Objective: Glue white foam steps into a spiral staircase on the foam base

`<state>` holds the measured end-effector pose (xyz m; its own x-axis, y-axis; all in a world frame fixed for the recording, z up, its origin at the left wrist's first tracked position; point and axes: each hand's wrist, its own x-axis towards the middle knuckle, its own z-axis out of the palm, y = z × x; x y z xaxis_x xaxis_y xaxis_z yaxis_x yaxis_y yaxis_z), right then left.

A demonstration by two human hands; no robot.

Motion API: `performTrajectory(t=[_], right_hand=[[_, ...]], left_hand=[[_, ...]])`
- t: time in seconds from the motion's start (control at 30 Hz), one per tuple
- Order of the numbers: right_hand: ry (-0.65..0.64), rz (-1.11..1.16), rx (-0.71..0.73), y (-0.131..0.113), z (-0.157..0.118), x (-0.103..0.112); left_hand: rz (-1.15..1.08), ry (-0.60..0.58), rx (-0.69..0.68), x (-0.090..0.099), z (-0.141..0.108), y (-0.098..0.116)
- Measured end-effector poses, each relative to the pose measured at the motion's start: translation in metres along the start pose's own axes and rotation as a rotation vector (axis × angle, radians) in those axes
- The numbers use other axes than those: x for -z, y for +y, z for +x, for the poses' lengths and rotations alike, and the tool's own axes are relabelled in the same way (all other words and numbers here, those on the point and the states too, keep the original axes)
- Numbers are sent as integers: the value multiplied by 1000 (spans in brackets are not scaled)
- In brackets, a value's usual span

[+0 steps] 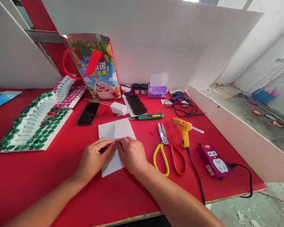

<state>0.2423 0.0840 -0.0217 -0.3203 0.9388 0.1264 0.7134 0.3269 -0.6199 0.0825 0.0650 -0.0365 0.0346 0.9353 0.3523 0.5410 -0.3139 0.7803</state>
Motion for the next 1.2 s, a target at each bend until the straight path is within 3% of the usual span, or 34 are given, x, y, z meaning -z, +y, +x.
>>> performTrajectory(t=[0.6,1.2], right_hand=[[-43,-90,30,5,3,-5],[-23,-105,84,6,3,-7]], left_hand=[[158,59,-130,-4,-1,-3],[273,71,-135,-5,-1,-1]])
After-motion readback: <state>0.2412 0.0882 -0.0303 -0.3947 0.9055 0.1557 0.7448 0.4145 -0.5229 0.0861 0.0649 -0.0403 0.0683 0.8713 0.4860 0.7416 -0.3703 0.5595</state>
